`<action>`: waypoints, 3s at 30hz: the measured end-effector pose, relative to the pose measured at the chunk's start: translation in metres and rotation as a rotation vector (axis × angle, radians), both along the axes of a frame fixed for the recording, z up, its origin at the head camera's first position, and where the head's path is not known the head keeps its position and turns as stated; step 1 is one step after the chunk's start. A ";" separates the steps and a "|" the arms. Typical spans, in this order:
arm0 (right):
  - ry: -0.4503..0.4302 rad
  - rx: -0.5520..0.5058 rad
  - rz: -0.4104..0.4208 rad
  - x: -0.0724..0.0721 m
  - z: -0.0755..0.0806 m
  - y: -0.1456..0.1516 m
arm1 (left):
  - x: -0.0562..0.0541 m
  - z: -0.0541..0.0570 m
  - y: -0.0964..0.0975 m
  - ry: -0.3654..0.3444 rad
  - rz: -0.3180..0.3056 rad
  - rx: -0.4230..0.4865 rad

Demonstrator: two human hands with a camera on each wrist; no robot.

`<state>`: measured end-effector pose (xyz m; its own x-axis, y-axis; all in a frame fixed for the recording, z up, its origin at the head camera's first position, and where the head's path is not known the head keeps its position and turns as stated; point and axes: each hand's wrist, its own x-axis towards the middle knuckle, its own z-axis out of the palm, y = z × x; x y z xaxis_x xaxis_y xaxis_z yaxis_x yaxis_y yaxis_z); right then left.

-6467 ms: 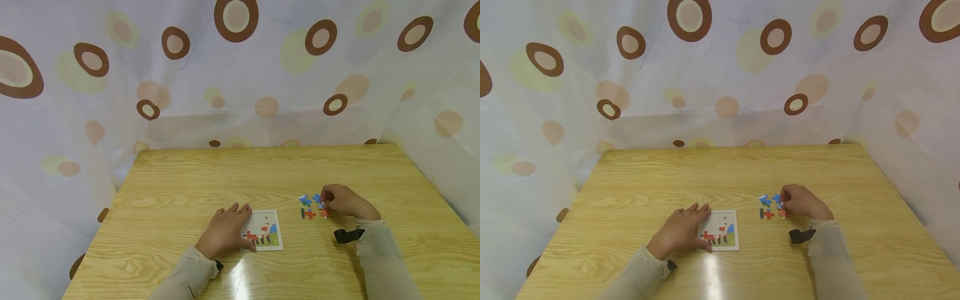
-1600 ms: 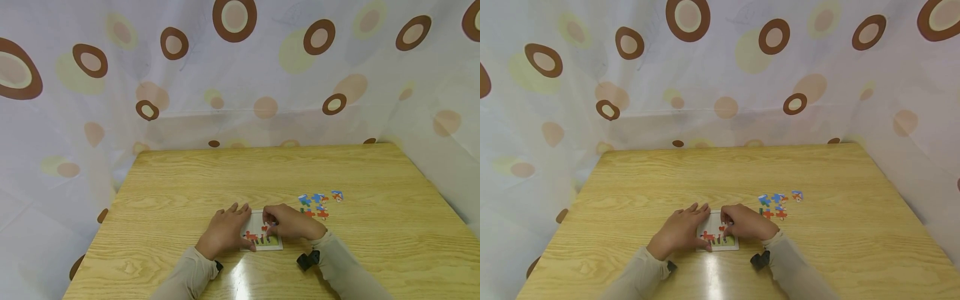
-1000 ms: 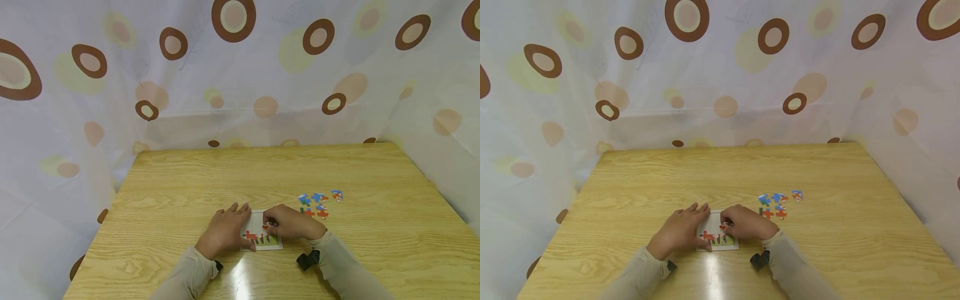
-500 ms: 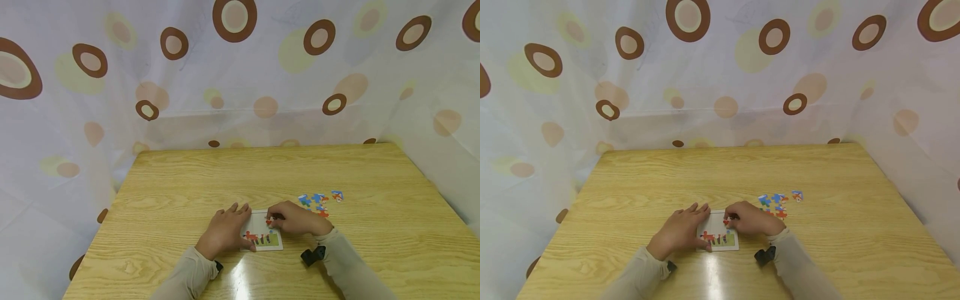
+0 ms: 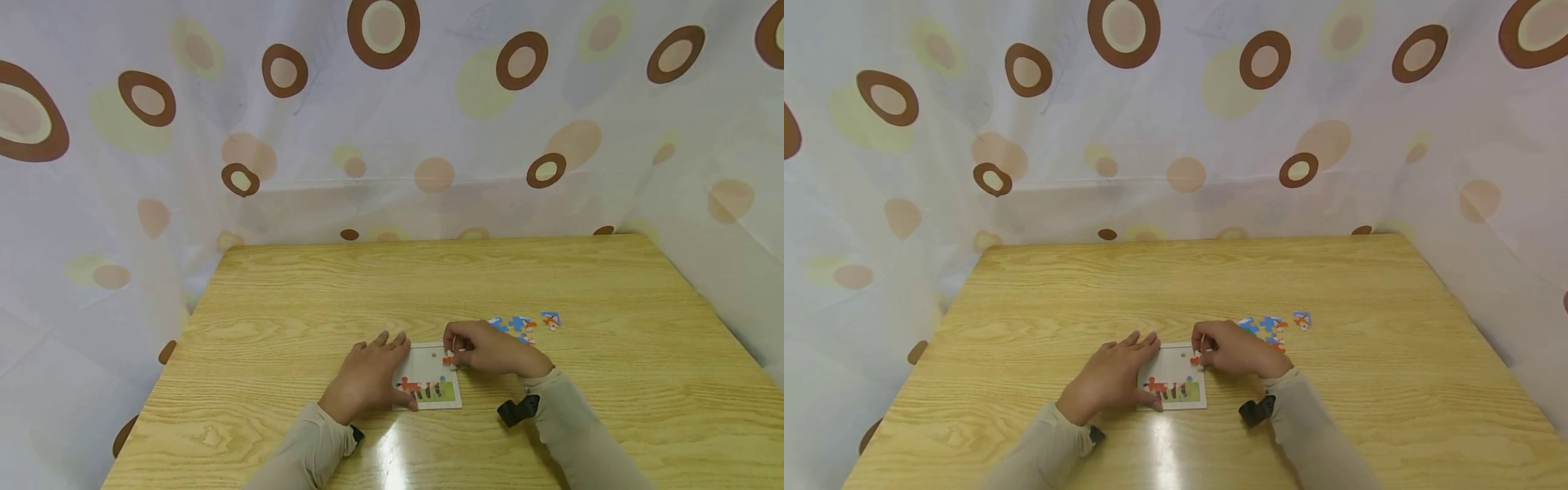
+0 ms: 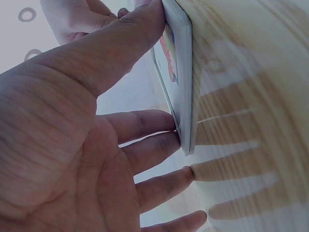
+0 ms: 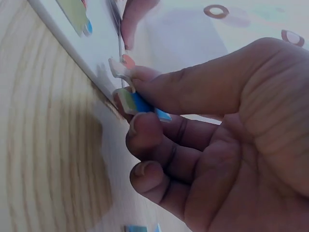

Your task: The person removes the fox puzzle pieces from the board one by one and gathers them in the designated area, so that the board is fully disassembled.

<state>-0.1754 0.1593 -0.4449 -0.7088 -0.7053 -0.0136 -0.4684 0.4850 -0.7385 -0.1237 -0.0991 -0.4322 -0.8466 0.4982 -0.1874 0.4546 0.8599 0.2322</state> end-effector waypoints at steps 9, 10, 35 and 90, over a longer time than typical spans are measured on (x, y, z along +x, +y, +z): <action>-0.022 -0.019 -0.056 -0.005 0.009 0.018 | 0.000 0.001 0.000 0.001 -0.005 0.001; -0.026 -0.019 -0.063 -0.005 0.009 0.021 | 0.000 0.001 0.000 0.002 -0.006 0.000; -0.045 0.001 -0.156 -0.012 0.016 0.057 | 0.000 0.000 -0.001 0.010 -0.020 -0.004; -0.219 0.068 -0.310 -0.011 0.019 0.151 | 0.000 -0.001 -0.001 -0.005 -0.008 0.007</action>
<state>-0.1867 0.3099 -0.4261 -0.8634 -0.4501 -0.2280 -0.1264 0.6304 -0.7659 -0.1236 -0.1002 -0.4331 -0.8414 0.5065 -0.1883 0.4606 0.8545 0.2403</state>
